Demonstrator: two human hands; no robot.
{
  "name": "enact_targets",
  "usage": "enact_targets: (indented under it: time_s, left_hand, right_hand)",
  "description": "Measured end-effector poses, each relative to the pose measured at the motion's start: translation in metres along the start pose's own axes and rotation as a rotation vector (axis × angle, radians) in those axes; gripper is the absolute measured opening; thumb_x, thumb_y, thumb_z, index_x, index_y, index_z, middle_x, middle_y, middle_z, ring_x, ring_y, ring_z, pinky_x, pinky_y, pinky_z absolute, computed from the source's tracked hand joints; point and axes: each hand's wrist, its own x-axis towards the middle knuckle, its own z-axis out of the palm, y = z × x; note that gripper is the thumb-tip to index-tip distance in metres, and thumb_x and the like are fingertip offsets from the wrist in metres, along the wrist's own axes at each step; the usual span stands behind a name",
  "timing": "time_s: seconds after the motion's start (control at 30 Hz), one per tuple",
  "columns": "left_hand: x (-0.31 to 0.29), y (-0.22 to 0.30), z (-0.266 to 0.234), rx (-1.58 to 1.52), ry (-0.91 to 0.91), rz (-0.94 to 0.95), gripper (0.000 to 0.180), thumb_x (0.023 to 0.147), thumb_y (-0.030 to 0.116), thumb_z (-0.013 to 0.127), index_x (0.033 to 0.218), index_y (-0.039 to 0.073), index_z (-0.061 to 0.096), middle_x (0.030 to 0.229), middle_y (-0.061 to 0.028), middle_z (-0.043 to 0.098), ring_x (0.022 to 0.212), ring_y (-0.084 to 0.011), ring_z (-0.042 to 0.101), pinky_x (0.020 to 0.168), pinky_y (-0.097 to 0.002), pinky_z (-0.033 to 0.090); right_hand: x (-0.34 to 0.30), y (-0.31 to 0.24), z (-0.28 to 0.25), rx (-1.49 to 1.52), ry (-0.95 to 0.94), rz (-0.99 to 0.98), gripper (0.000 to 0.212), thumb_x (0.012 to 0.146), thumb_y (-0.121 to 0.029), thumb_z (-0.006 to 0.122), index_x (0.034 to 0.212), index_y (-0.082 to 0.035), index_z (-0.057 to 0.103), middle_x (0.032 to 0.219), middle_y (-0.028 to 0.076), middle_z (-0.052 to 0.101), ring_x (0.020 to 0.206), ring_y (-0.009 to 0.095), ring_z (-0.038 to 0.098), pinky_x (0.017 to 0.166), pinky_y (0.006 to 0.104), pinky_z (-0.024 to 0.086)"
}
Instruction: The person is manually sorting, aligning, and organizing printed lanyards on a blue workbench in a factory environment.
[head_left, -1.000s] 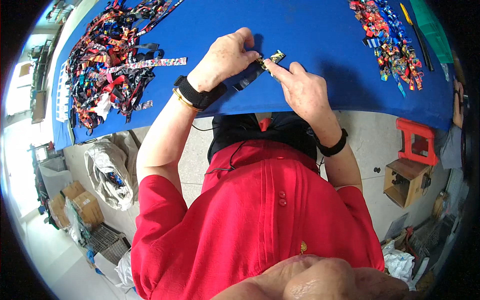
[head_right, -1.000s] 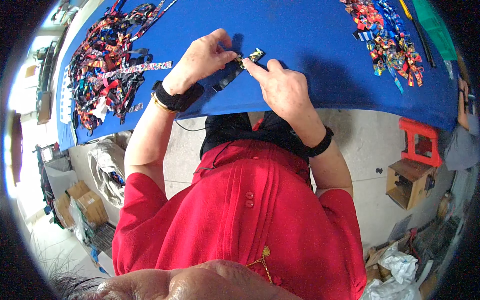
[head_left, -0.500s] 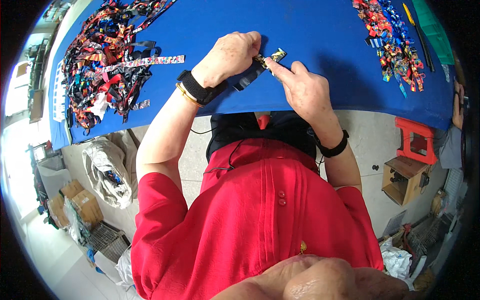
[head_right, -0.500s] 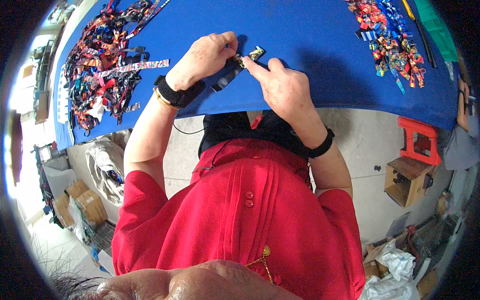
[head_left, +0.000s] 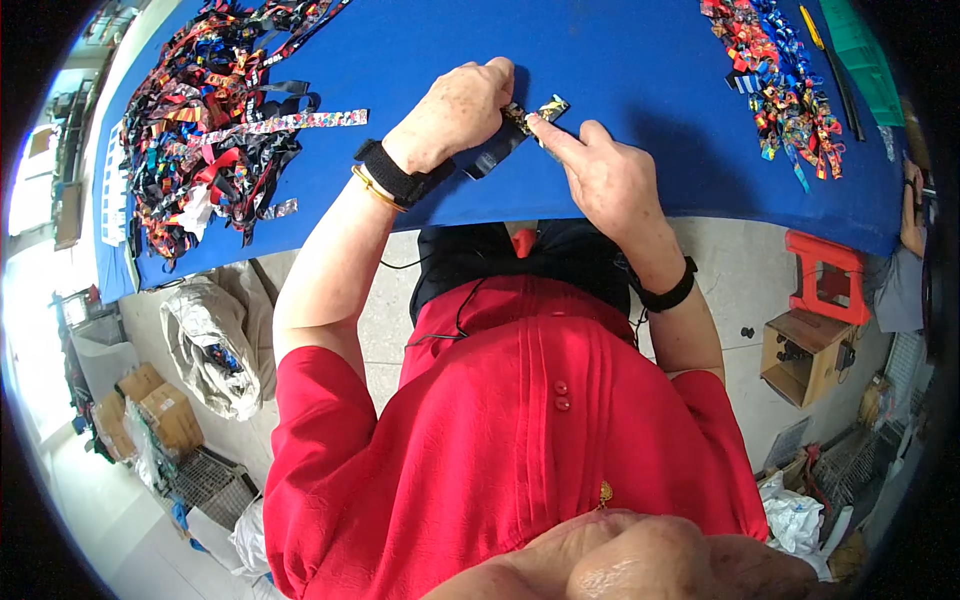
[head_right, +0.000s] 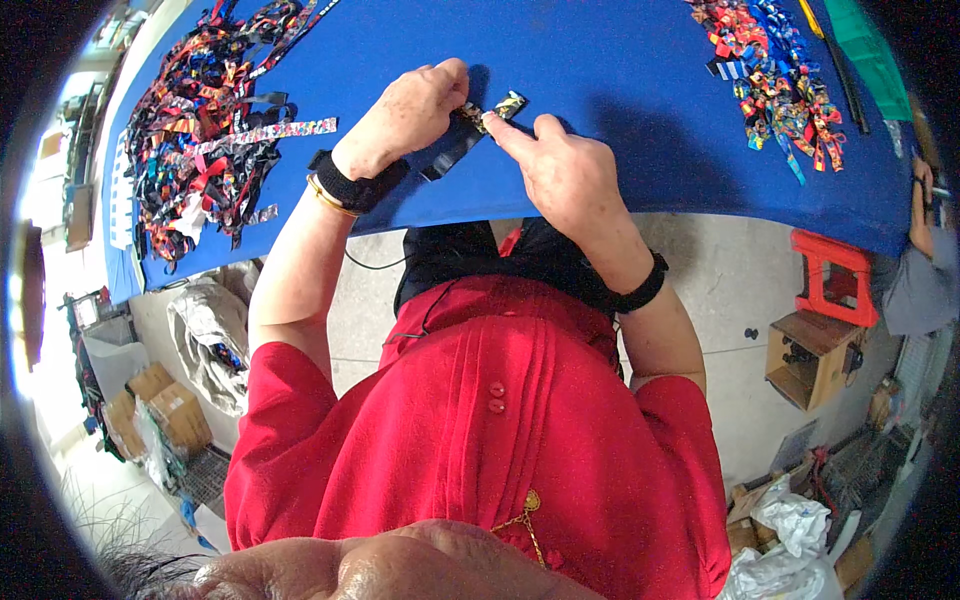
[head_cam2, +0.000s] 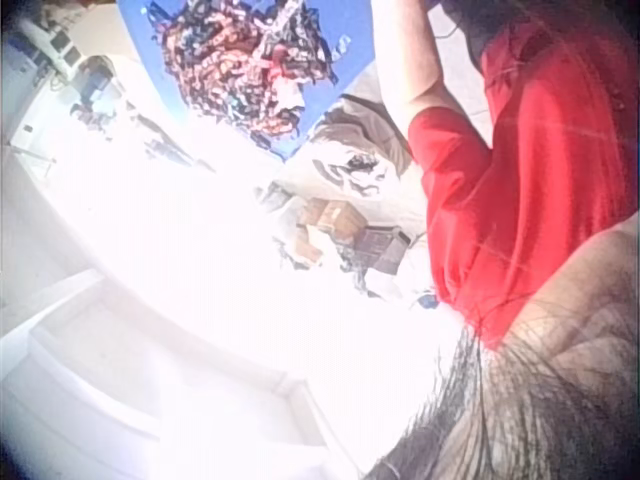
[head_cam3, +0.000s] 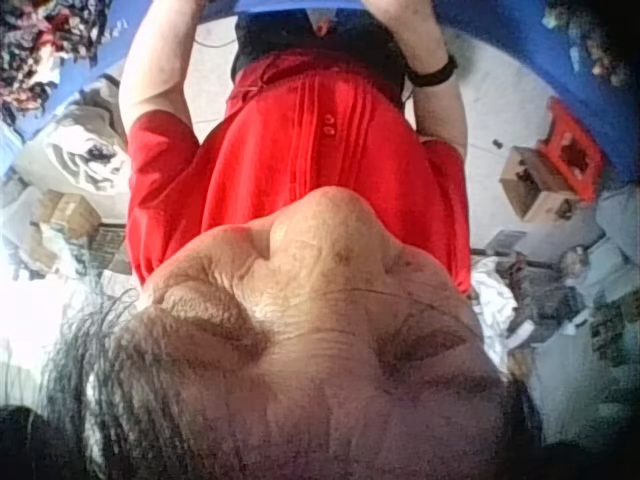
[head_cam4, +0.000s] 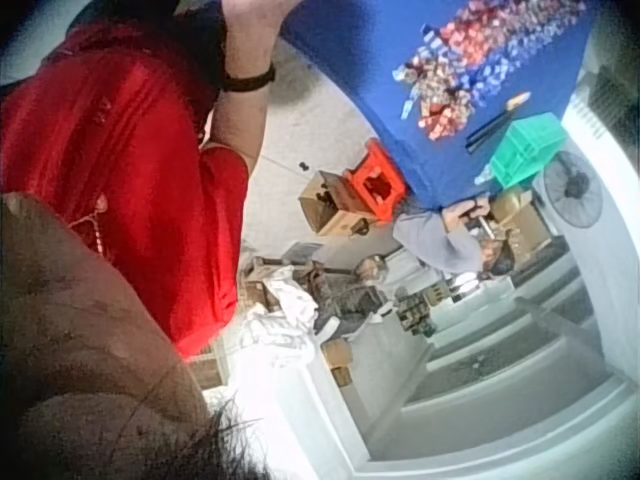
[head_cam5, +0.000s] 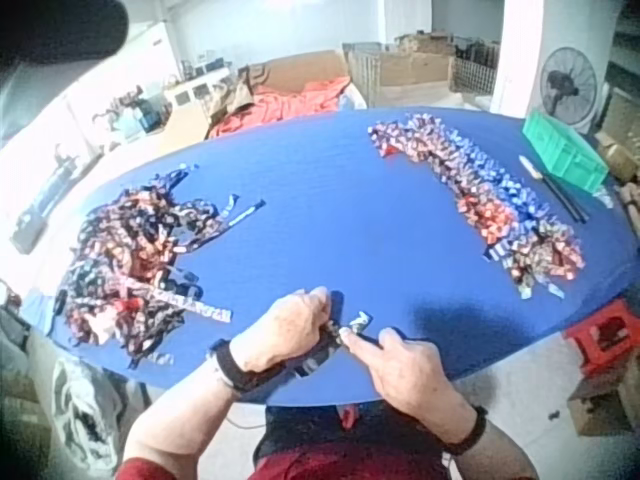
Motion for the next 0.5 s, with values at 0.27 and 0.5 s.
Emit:
enact_targets:
  time_s: [0.27,0.5]
  left_hand:
    - [-0.003,0.005,-0.008,-0.148,-0.003,-0.252,0.039,0.095,0.035,0.071,0.101,-0.004,0.066,0.076,-0.0175,0.07,0.066,-0.0249,0.07,0.065,-0.0386,0.055]
    - [-0.01,0.02,-0.006,-0.15,-0.01,-0.222,0.039,0.091,0.03,0.073,0.101,-0.007,0.068,0.082,-0.0214,0.072,0.073,-0.0345,0.073,0.07,-0.0437,0.057]
  right_hand:
    - [-0.002,-0.001,0.001,-0.042,-0.015,0.027,0.047,0.09,-0.011,0.068,0.133,-0.029,0.069,0.078,0.008,0.049,0.058,0.028,0.059,0.053,0.0394,0.05]
    - [-0.003,-0.002,0.003,-0.063,-0.003,0.033,0.046,0.09,-0.013,0.07,0.133,-0.03,0.069,0.077,0.007,0.048,0.057,0.026,0.059,0.053,0.0389,0.05]
